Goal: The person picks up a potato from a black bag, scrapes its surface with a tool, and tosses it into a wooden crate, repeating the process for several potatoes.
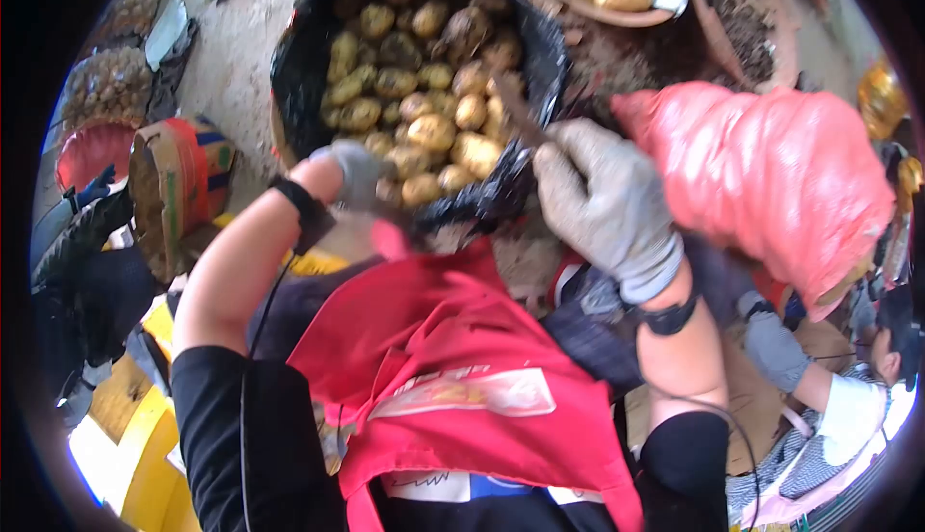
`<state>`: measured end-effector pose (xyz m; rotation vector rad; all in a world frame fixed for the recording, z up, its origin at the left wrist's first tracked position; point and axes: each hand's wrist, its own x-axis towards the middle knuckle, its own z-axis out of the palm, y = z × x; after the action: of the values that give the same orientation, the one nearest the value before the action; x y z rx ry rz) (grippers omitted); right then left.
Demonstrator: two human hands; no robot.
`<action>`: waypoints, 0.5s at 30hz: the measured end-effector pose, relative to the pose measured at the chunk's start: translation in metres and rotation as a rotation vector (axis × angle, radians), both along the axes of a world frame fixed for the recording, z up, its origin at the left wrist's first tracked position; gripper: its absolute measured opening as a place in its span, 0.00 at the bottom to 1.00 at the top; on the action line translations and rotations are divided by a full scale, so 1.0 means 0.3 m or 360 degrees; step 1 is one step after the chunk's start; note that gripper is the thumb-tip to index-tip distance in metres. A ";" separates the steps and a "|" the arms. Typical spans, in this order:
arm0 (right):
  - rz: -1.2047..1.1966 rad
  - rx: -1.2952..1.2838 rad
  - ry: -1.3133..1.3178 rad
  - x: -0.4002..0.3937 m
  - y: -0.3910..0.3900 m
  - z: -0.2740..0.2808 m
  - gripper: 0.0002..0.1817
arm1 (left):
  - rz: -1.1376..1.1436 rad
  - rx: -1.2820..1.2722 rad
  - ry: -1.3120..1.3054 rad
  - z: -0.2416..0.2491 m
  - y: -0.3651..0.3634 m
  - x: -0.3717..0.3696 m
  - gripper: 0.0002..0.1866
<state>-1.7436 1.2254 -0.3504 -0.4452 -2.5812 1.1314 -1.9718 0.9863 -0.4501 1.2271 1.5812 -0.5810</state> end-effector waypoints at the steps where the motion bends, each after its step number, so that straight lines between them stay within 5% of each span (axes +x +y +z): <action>1: -0.0003 0.0017 0.0002 0.004 0.007 0.008 0.07 | -0.0040 0.0058 0.0030 -0.022 -0.018 0.003 0.32; 5: -0.0016 0.0017 -0.0015 0.013 0.038 0.018 0.09 | 0.0037 0.0288 0.0079 -0.008 -0.056 0.000 0.30; 9: -0.0026 -0.0069 -0.0141 0.031 0.030 0.040 0.07 | 0.0218 0.0003 0.0029 -0.010 -0.058 0.001 0.34; 15: -0.0049 -0.0065 -0.0161 0.059 0.022 0.059 0.08 | 0.0336 0.0354 -0.0068 -0.055 -0.126 0.042 0.31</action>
<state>-1.7259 1.2321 -0.3327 -0.5634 -2.6314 1.1820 -1.9592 0.9486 -0.4667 1.2056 1.7471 -0.2477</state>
